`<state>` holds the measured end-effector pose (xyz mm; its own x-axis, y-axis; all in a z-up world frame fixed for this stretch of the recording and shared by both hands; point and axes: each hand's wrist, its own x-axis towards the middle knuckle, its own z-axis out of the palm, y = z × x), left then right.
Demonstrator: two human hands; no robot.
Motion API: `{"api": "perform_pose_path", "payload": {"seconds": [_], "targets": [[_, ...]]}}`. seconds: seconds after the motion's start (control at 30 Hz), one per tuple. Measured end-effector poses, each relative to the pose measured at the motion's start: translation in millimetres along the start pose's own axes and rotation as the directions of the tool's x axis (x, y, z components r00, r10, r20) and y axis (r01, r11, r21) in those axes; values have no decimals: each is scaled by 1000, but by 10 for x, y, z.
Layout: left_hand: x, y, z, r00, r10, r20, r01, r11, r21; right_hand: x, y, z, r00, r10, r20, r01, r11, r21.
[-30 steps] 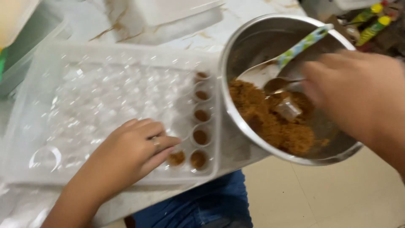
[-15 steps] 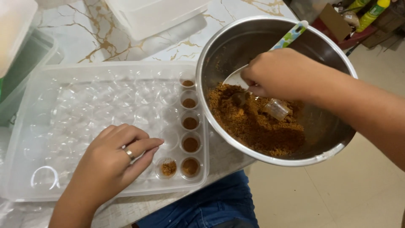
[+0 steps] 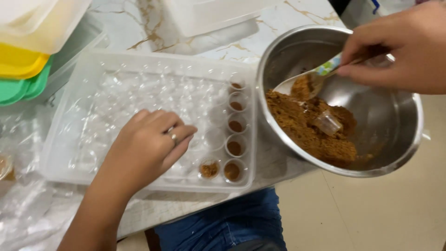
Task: Filling small plastic cups with a brown granular mixture using a spoon.
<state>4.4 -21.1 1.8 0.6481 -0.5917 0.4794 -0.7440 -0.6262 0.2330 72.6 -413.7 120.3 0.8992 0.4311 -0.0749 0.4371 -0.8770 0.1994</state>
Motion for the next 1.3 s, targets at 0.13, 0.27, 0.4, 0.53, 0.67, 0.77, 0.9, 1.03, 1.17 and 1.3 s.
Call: {"api": "perform_pose_path", "payload": {"seconds": [0.13,0.27,0.4,0.53,0.67,0.77,0.9,1.03,1.17,1.3], "targets": [[-59,-115,2,999,-7,-33,9,998,63,7,-183,-27,998,-67,-15,67,998,-9],[-109,-171,-39,998,-14,-56,20,994,105,93,-799,-171,919,-393,26,380,901,207],[-143,-193,-83,997,4,-80,6,991,130,184,-1288,-158,777,-628,-40,629,774,71],[-164,-180,-62,996,5,-84,7,991,137,244,-1594,2,723,-688,-64,687,726,-30],[-167,-165,-31,995,8,-96,5,991,131,166,-1802,180,768,-639,43,635,750,-184],[-171,-165,-18,994,15,-106,0,991,137,55,-1949,213,739,-674,15,645,700,-306],[-161,-166,-22,995,10,-94,5,988,157,-55,-2044,232,620,-780,-82,658,574,-487],[-158,-180,-3,998,0,-69,11,987,158,-98,-2022,264,567,-817,-105,610,502,-612],[-152,-181,57,1000,0,11,0,1000,21,-216,-1818,265,584,-787,-196,579,574,-579],[-149,-52,90,991,17,130,0,991,-133,-446,-1530,26,712,-608,-352,533,794,-293]]}}
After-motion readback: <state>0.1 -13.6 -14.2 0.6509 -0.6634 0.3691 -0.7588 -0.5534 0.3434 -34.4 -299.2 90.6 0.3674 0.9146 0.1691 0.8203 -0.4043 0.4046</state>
